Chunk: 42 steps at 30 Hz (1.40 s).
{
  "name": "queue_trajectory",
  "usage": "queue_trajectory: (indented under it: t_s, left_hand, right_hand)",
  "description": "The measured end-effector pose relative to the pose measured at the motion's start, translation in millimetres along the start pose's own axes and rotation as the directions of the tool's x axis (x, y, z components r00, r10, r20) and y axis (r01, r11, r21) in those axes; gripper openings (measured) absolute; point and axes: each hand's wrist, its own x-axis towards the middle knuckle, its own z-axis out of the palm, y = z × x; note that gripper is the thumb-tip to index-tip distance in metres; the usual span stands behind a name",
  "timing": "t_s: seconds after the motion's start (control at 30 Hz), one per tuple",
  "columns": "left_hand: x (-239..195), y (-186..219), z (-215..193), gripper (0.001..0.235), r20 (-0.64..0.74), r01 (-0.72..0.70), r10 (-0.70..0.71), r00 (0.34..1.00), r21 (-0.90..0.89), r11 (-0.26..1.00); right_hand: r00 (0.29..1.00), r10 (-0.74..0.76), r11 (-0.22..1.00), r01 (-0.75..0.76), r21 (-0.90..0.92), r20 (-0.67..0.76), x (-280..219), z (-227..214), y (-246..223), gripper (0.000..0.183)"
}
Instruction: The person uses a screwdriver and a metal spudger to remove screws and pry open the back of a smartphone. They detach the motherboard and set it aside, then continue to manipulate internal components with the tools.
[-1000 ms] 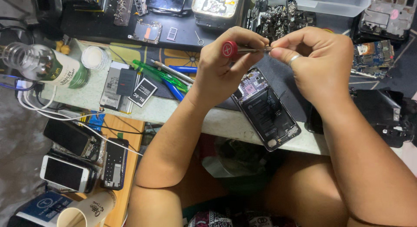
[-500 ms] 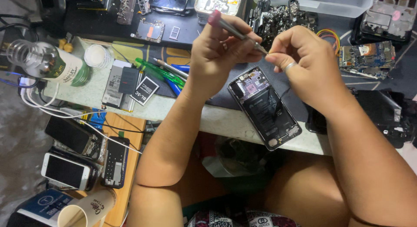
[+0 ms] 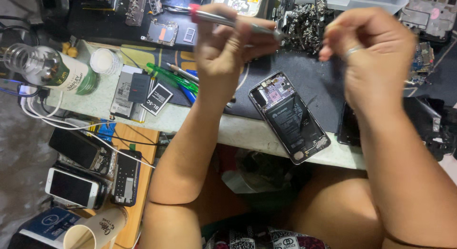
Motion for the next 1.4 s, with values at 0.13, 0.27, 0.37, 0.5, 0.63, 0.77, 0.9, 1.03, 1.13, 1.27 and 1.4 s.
queue_trajectory:
  t_s: [0.13,0.27,0.37,0.5,0.63,0.77,0.9,1.03,1.13,1.27,1.4]
  left_hand:
    - [-1,7,-1,0.011,-0.094,-0.133,0.137,0.986,0.052,0.990]
    - [-3,-1,11,0.017,-0.023,-0.167,0.170,0.985,0.103,0.981]
    - [-8,-3,13,0.021,0.030,-0.183,0.180,0.983,0.217,0.959]
    - [-10,-5,11,0.022,0.023,-0.136,0.134,0.991,0.231,0.963]
    - [-9,-8,7,0.024,0.103,-0.067,0.048,0.993,0.188,0.980]
    - [-7,-10,4,0.027,0.178,-0.035,0.012,0.984,0.122,0.992]
    - [-7,-8,2,0.026,0.209,-0.013,-0.010,0.978,0.109,0.994]
    - [-8,-7,4,0.022,0.220,-0.003,-0.025,0.975,0.128,0.992]
    - [-7,-8,5,0.022,0.259,-0.071,0.019,0.966,0.195,0.978]
    - [-8,-9,4,0.021,0.271,-0.207,0.103,0.957,0.391,0.897]
    - [-7,-13,4,0.023,0.224,-0.156,0.098,0.970,0.260,0.953]
  right_hand:
    - [0.999,0.013,0.999,-0.015,-0.038,-0.043,-1,-3,-12,0.008]
    - [0.989,-0.072,0.967,0.100,-0.234,0.127,-10,13,-15,0.009]
    - [0.922,-0.267,0.829,0.368,-0.421,0.280,-18,20,-20,0.011]
    - [0.908,-0.300,0.792,0.408,-0.455,0.292,-18,22,-22,0.010]
    - [0.950,-0.228,0.820,0.306,-0.484,0.214,-17,21,-22,0.012]
    - [0.943,-0.236,0.810,0.324,-0.489,0.235,-15,17,-20,0.012]
    - [0.985,-0.082,0.956,0.120,-0.268,0.149,-14,14,-15,0.014]
    - [0.923,-0.287,0.833,0.373,-0.409,0.257,-16,13,-12,0.014]
    - [0.826,-0.441,0.600,0.561,-0.570,0.350,-18,13,-12,0.018]
    - [0.694,-0.529,0.298,0.690,-0.659,0.488,-17,21,-13,0.024]
    - [0.755,-0.496,0.413,0.640,-0.648,0.430,-17,26,-12,0.025]
